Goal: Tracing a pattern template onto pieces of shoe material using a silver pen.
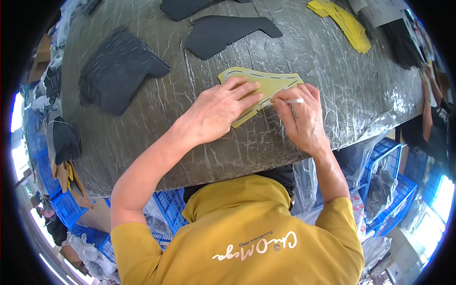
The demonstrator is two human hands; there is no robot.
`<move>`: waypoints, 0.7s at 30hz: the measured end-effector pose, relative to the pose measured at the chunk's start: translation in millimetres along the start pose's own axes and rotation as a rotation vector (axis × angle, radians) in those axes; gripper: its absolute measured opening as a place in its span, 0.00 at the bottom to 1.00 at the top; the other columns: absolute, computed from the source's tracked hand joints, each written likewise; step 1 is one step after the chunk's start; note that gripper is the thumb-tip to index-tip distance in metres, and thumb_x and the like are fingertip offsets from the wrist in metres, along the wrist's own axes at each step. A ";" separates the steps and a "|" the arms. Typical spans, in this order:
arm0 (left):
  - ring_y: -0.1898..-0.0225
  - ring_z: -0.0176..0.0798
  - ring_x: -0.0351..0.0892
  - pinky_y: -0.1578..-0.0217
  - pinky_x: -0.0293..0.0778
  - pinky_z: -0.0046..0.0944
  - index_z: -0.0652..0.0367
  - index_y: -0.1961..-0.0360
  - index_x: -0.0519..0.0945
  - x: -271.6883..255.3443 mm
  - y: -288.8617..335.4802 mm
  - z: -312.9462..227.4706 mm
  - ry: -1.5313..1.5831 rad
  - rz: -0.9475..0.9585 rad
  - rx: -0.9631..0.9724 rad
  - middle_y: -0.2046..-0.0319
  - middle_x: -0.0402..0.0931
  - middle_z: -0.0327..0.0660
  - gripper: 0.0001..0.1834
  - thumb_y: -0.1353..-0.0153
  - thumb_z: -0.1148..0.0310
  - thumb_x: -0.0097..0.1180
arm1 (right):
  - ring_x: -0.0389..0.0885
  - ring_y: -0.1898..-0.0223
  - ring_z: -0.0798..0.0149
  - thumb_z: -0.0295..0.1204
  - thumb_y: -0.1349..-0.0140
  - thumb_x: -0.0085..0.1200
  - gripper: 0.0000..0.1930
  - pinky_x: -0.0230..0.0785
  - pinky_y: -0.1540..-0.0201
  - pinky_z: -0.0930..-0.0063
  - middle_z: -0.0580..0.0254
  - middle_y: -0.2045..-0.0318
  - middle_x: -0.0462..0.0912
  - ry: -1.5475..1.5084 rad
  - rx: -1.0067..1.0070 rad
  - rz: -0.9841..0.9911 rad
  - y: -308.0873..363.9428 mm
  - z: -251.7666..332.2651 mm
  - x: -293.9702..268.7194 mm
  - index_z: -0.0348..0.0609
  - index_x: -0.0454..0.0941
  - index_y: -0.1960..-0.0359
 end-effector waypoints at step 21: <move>0.32 0.47 0.69 0.39 0.78 0.47 0.52 0.36 0.76 -4.5 -4.1 -3.6 0.005 0.022 0.007 0.34 0.71 0.38 0.33 0.45 0.85 0.54 | 0.80 0.64 0.57 0.27 0.31 0.56 0.03 0.65 0.46 0.59 0.65 0.69 0.83 0.205 0.178 -0.156 -3.1 -40.9 -31.6 0.45 0.79 0.65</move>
Point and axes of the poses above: each hand's wrist, its own y-axis away from the middle knuckle, its own x-axis out of the palm, z = x × y, the point moved 2 cm from there along -y, towards the middle knuckle
